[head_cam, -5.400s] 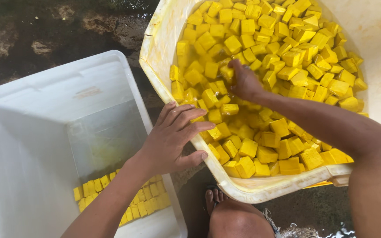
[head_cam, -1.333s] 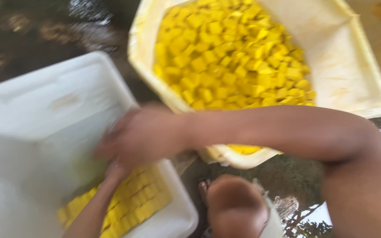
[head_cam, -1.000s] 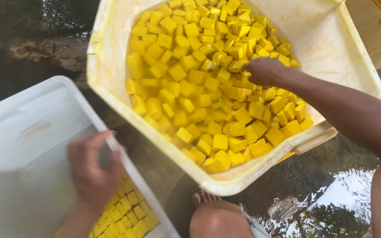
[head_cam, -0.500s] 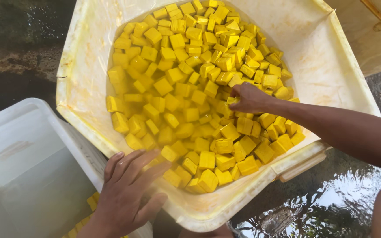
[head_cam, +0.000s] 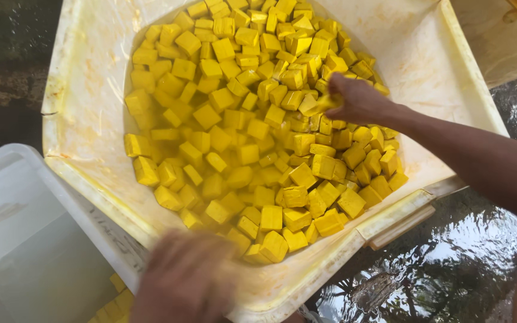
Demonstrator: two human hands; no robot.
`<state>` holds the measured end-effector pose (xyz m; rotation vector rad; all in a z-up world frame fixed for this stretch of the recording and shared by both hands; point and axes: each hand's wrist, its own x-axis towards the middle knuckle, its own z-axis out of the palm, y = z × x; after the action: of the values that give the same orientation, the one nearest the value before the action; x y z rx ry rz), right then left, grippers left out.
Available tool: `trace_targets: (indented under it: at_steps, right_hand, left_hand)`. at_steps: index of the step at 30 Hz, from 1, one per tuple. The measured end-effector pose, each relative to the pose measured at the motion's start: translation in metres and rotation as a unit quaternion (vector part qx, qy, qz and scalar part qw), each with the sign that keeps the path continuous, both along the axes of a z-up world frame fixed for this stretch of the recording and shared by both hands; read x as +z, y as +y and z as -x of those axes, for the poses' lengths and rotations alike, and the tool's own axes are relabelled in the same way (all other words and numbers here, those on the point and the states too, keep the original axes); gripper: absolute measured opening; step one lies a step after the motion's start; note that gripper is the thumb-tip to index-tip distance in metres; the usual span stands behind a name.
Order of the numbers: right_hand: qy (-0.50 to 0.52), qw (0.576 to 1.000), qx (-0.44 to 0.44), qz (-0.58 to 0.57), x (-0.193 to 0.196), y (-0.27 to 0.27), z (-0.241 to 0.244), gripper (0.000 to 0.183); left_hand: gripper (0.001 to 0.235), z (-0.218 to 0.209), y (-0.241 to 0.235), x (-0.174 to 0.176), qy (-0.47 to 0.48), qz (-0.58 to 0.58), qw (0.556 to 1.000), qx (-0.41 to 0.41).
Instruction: The person transfers yellow rectangular blocks from a large tub filled with water into a smaller white container. They scoop the blocks by hand and arrange them in neat rows at the bottom of the container.
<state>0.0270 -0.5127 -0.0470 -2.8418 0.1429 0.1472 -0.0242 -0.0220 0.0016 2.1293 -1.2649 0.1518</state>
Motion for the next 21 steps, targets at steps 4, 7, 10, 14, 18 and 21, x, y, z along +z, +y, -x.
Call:
trace_targets:
  at_steps: [4, 7, 10, 14, 18, 21]
  right_hand:
    - [0.114, 0.974, -0.185, 0.072, 0.006, -0.021, 0.009, 0.043]
    - [0.119, 0.967, -0.205, 0.093, -0.009, -0.031, 0.021, 0.042]
    - [0.081, 0.978, -0.175, 0.077, -0.029, -0.033, 0.025, 0.043]
    - [-0.004, 0.994, -0.103, 0.044, -0.053, -0.025, 0.022, 0.046]
    - [-0.014, 0.992, -0.127, 0.008, -0.049, -0.023, 0.021, 0.06]
    - [-0.002, 0.981, -0.182, -0.063, -0.029, -0.021, 0.016, 0.059]
  left_hand:
    - [0.04, 0.003, -0.015, 0.005, 0.026, 0.01, 0.999, -0.03]
    - [0.043, 0.001, -0.016, 0.013, 0.027, 0.0, 0.999, -0.043]
    - [0.042, 0.0, -0.019, 0.018, 0.023, -0.002, 0.999, -0.045]
    - [0.042, -0.001, -0.017, 0.019, 0.039, 0.002, 0.998, -0.058]
    - [0.041, 0.0, -0.016, 0.023, 0.046, 0.0, 0.997, -0.062]
    - [0.042, -0.002, -0.018, 0.027, 0.053, -0.001, 0.996, -0.07]
